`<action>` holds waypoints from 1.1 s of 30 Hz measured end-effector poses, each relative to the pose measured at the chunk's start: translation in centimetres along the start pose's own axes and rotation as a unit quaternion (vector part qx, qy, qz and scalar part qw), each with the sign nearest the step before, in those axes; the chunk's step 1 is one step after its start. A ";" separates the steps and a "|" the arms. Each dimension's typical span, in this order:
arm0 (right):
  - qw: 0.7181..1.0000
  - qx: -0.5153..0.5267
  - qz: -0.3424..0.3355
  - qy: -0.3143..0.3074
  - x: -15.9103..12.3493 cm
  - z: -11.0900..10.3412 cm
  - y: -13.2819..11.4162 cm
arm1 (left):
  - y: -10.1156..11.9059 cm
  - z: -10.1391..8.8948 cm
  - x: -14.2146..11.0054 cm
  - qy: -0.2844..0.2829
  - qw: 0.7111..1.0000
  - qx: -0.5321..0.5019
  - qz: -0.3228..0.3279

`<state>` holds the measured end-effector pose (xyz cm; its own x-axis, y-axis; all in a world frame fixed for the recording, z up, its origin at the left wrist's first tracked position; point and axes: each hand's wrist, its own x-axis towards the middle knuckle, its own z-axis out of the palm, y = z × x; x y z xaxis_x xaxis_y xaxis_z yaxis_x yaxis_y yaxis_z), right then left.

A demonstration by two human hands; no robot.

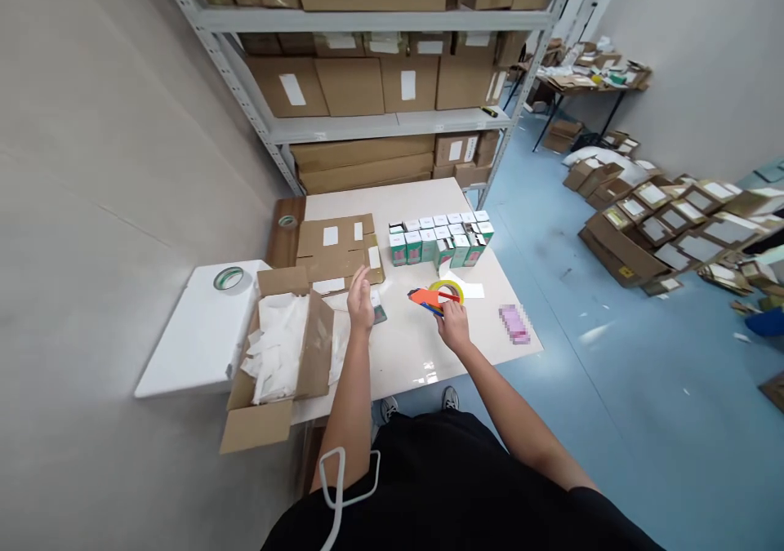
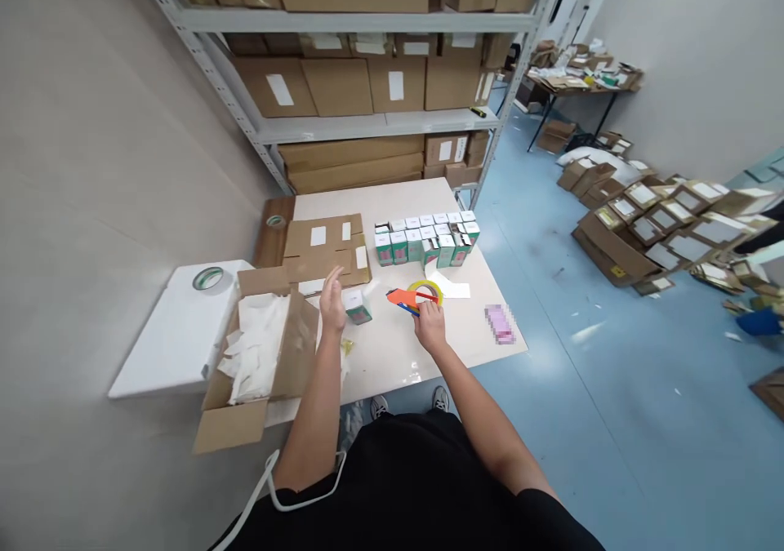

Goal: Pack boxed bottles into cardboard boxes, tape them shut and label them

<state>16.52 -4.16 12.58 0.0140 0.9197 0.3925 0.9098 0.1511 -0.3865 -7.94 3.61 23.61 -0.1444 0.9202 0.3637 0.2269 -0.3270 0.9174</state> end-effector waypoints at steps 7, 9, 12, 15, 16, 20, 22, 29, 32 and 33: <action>0.991 -0.013 0.106 -0.080 -6.9 1.6 11.1 | 0.5 5.7 -2.8 -0.031 0.999 0.029 -0.021; 0.982 -0.007 0.146 -0.121 -8.2 2.2 13.3 | 0.7 6.6 -3.9 -0.037 0.998 0.048 -0.030; 0.960 0.004 0.202 -0.194 -10.0 2.9 16.1 | 1.3 7.1 -5.2 -0.042 0.995 0.076 -0.041; 0.937 0.021 0.251 -0.244 -11.7 3.2 18.3 | 2.2 6.8 -6.0 -0.042 0.993 0.099 -0.052; 0.931 0.026 0.262 -0.253 -12.1 3.2 18.8 | 2.5 6.6 -6.2 -0.037 0.992 0.107 -0.058; 0.915 0.025 0.289 -0.282 -12.6 2.7 19.5 | 3.2 6.2 -6.4 -0.006 0.988 0.129 -0.080; 0.910 0.024 0.297 -0.288 -11.8 2.2 19.0 | 3.1 6.5 -6.5 -0.001 0.988 0.127 -0.091; 0.946 0.110 0.209 -0.223 -4.8 0.1 14.9 | 1.7 8.1 -6.1 -0.037 0.988 0.095 -0.112; 0.964 0.155 0.104 -0.190 -0.9 -0.4 12.0 | 1.3 7.2 -5.1 -0.032 0.991 0.079 -0.106; 0.966 0.167 0.075 -0.185 0.3 -0.4 10.9 | 1.0 6.7 -4.6 -0.025 0.991 0.075 -0.107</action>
<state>26.58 -2.35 8.85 -0.0706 0.9974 0.0109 0.7233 0.0587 -0.6880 -0.58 0.45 21.77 -0.1568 0.9759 0.1516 0.3373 -0.0914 0.9370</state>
